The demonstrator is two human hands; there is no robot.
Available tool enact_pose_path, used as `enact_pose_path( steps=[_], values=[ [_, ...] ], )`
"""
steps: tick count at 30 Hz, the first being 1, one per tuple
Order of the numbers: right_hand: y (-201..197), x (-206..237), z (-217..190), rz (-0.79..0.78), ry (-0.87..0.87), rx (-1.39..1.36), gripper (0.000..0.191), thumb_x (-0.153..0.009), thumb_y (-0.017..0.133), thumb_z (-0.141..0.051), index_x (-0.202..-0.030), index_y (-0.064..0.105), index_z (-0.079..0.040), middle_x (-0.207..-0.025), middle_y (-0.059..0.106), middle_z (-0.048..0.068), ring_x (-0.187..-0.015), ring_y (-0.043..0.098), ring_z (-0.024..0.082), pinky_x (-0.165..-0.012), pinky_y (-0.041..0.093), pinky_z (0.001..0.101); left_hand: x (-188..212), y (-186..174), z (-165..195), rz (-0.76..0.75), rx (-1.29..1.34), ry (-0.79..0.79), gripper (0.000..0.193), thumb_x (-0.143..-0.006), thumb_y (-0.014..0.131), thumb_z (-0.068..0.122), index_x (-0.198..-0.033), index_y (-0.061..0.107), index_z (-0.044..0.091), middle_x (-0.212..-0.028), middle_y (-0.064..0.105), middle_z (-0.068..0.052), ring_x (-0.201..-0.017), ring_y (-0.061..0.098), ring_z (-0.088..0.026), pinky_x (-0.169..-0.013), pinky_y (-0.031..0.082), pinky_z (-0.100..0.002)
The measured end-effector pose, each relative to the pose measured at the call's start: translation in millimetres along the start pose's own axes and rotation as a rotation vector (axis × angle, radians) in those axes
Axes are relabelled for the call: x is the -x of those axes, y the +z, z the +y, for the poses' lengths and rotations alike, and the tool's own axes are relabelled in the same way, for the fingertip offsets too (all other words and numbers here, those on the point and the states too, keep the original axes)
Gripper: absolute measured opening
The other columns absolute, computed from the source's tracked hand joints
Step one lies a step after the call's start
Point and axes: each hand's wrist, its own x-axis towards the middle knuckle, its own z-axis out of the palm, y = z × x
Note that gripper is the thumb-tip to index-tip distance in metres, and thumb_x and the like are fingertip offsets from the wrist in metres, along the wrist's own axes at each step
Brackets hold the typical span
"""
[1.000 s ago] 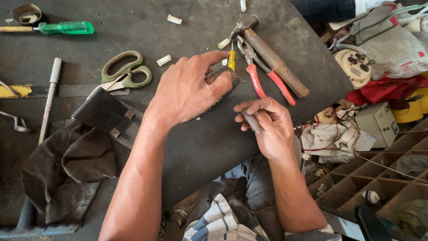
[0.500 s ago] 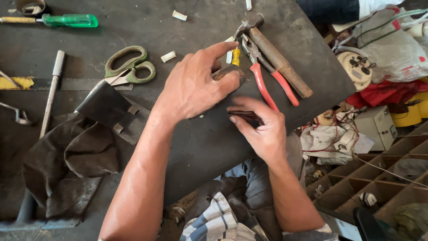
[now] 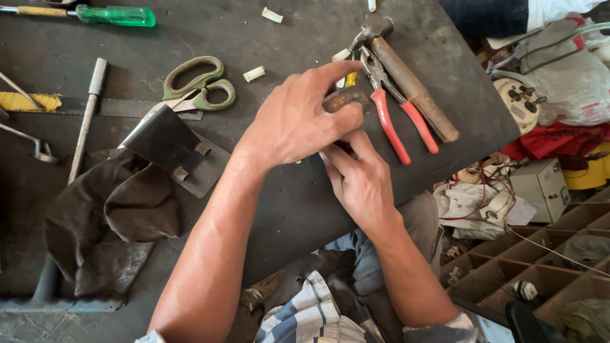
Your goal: The person hammers small white plastic inserts into the holes of a round metal ring on a workbench, then holds the ring and presses additional inserts into place by hand, working around the ring one piece at a time.
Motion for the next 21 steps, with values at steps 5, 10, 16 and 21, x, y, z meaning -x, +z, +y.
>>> enact_pose_path(
  steps=[5,10,16,21],
  values=[
    [-0.6,2.3,-0.4,0.058,0.012,0.013,0.016,-0.088,0.079,0.002,-0.103,0.074,-0.001,-0.106,0.066,0.01,-0.091,0.07,0.028,-0.079,0.057,0.0382,0.5,2.2,1.3,0.005,-0.03,0.015,0.059,-0.078,0.063,0.037,-0.131,0.067,0.011,-0.081,0.074,-0.017,-0.082,0.072,-0.039,-0.076,0.053,-0.047],
    [0.9,0.0,-1.5,-0.004,-0.012,0.051,0.015,-0.084,0.08,-0.002,-0.097,0.074,-0.003,-0.101,0.064,0.013,-0.087,0.067,0.03,-0.075,0.054,0.0403,-0.7,1.1,1.2,-0.023,-0.042,-0.028,0.059,-0.076,0.063,0.037,-0.13,0.068,0.013,-0.079,0.073,-0.016,-0.08,0.072,-0.038,-0.075,0.054,-0.047],
    [-7.2,6.0,-5.9,-0.067,-0.035,0.167,0.018,-0.082,0.077,-0.003,-0.099,0.075,-0.006,-0.096,0.065,0.004,-0.082,0.066,0.024,-0.071,0.053,0.0373,0.1,1.9,3.0,-0.026,-0.034,-0.01,0.054,-0.077,0.063,0.038,-0.124,0.071,0.013,-0.08,0.074,-0.015,-0.082,0.072,-0.039,-0.076,0.055,-0.047],
    [-1.4,0.3,-7.6,-0.031,-0.053,0.281,0.017,-0.078,0.077,-0.004,-0.093,0.075,-0.01,-0.096,0.065,0.003,-0.078,0.062,0.023,-0.067,0.05,0.0385,-0.1,1.4,1.5,-0.019,-0.061,-0.003,0.047,-0.08,0.062,0.04,-0.116,0.076,0.014,-0.084,0.075,-0.016,-0.084,0.073,-0.039,-0.076,0.057,-0.047]
  ],
)
